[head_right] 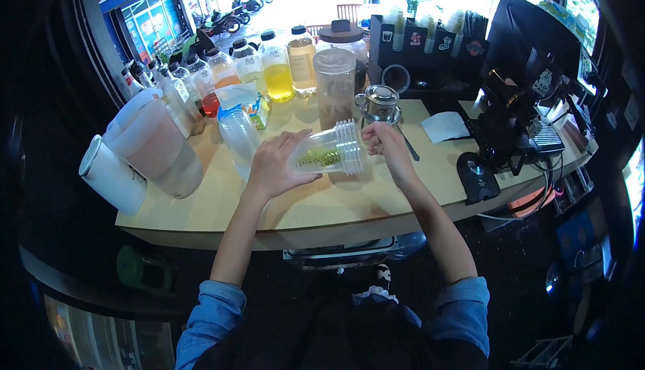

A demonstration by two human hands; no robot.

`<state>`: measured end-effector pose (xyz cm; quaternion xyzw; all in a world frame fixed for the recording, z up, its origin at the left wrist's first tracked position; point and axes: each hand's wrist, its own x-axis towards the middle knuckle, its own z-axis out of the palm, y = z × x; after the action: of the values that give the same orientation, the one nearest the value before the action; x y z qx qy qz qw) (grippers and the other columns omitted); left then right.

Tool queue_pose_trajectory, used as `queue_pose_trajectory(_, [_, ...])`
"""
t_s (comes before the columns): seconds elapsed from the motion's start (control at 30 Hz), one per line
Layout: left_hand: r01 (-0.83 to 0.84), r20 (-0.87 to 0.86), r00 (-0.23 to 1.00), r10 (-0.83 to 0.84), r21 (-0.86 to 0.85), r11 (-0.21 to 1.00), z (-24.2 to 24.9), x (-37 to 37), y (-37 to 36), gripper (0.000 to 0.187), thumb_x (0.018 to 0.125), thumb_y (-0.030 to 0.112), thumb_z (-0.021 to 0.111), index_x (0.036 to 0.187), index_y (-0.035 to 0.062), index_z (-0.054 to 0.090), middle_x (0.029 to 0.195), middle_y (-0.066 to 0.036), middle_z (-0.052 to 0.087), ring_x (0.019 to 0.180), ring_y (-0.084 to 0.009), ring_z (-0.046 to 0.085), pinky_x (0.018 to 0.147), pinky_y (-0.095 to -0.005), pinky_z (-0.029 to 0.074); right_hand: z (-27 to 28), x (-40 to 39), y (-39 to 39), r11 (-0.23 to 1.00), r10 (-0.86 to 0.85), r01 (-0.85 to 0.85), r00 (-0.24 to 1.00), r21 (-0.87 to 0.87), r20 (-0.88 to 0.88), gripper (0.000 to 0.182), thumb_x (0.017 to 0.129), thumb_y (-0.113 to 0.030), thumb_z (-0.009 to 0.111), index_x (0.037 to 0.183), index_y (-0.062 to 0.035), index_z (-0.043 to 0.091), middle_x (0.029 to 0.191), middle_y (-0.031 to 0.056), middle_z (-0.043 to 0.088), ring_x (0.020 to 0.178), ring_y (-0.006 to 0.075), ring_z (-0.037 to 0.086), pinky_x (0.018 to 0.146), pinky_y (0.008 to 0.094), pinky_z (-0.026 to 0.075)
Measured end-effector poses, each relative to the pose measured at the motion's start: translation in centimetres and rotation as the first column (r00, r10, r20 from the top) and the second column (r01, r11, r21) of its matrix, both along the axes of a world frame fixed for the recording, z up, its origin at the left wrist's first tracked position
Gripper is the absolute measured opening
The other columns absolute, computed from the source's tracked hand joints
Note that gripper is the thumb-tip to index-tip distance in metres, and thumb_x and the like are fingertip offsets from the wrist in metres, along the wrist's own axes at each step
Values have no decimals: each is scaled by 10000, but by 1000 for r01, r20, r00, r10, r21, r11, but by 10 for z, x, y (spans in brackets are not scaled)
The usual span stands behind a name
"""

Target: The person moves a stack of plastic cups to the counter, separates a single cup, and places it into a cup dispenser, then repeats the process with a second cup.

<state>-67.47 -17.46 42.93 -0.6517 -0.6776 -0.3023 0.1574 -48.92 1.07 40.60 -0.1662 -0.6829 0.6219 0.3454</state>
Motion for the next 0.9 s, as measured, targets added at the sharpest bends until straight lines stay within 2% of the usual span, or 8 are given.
queue_pose_trajectory(0.07, [-21, 28, 999, 22, -21, 1000, -5, 2, 1, 775, 572, 423, 780, 1238, 141, 502, 1025, -87, 594, 921, -266, 595, 839, -401, 452, 6, 7, -14, 999, 48, -49, 997, -19, -63, 359, 958, -310, 425, 982, -2, 609, 869, 26, 596, 738, 71, 519, 696, 227, 436])
queue_pose_trajectory(0.13, [-86, 78, 992, 96, -119, 989, -10, 6, 1, 793, 577, 466, 772, 1240, 127, 499, 1019, -106, 613, 913, -275, 606, 829, -398, 456, 2, 10, -25, 980, 134, -132, 991, 150, -7, 286, 949, -220, 470, 975, 21, 623, 827, 18, 613, 732, 61, 521, 700, 216, 432])
queue_pose_trajectory(0.17, [-85, 82, 992, 96, -123, 989, -14, 6, 1, 793, 577, 466, 772, 1240, 127, 499, 1019, -106, 613, 913, -275, 606, 829, -398, 456, -2, 10, -32, 985, 110, -108, 994, 131, -9, 238, 933, -166, 508, 988, 32, 627, 827, 18, 627, 750, 51, 529, 707, 209, 430])
queue_pose_trajectory(0.37, [-61, 126, 986, 109, -333, 941, -29, 12, 0, 829, 571, 527, 748, 1226, 85, 497, 1085, -148, 607, 948, -287, 604, 849, -402, 435, -31, 9, -33, 990, 140, -140, 989, 8, 42, 209, 924, -157, 525, 949, 29, 618, 828, 44, 634, 744, 66, 561, 672, 213, 449])
queue_pose_trajectory(0.5, [55, 179, 984, -14, -230, 972, -29, 24, 8, 868, 568, 520, 756, 1254, 77, 463, 1114, -149, 591, 1011, -275, 576, 886, -387, 409, -37, 8, -44, 983, 181, -182, 979, 3, 96, 171, 902, -109, 548, 999, 26, 589, 820, 54, 634, 720, 74, 572, 649, 215, 459])
queue_pose_trajectory(0.67, [146, 166, 980, -113, -205, 968, -31, 33, 18, 859, 571, 497, 762, 1264, 94, 454, 1148, -107, 567, 1030, -255, 564, 888, -375, 403, -27, 9, -60, 993, 116, -116, 993, 14, -35, 316, 846, -1, 576, 1154, 9, 506, 811, 62, 637, 705, 77, 584, 650, 211, 472])
queue_pose_trajectory(0.77, [149, 145, 981, -127, -153, 977, -34, 35, 18, 881, 557, 504, 775, 1282, 127, 445, 1135, -99, 571, 1004, -269, 569, 864, -390, 419, -30, 13, -61, 988, 103, -102, 995, 114, -9, 318, 846, 14, 581, 1155, 24, 506, 852, 95, 638, 753, 107, 609, 669, 228, 491])
queue_pose_trajectory(0.9, [111, 125, 988, -92, -150, 982, -35, 39, 15, 820, 576, 481, 757, 1259, 133, 464, 1164, -65, 551, 1043, -218, 550, 894, -360, 392, -35, 17, -58, 983, 85, -81, 996, 163, -22, 272, 846, 13, 577, 1116, 20, 539, 852, 86, 640, 759, 107, 611, 671, 226, 493])
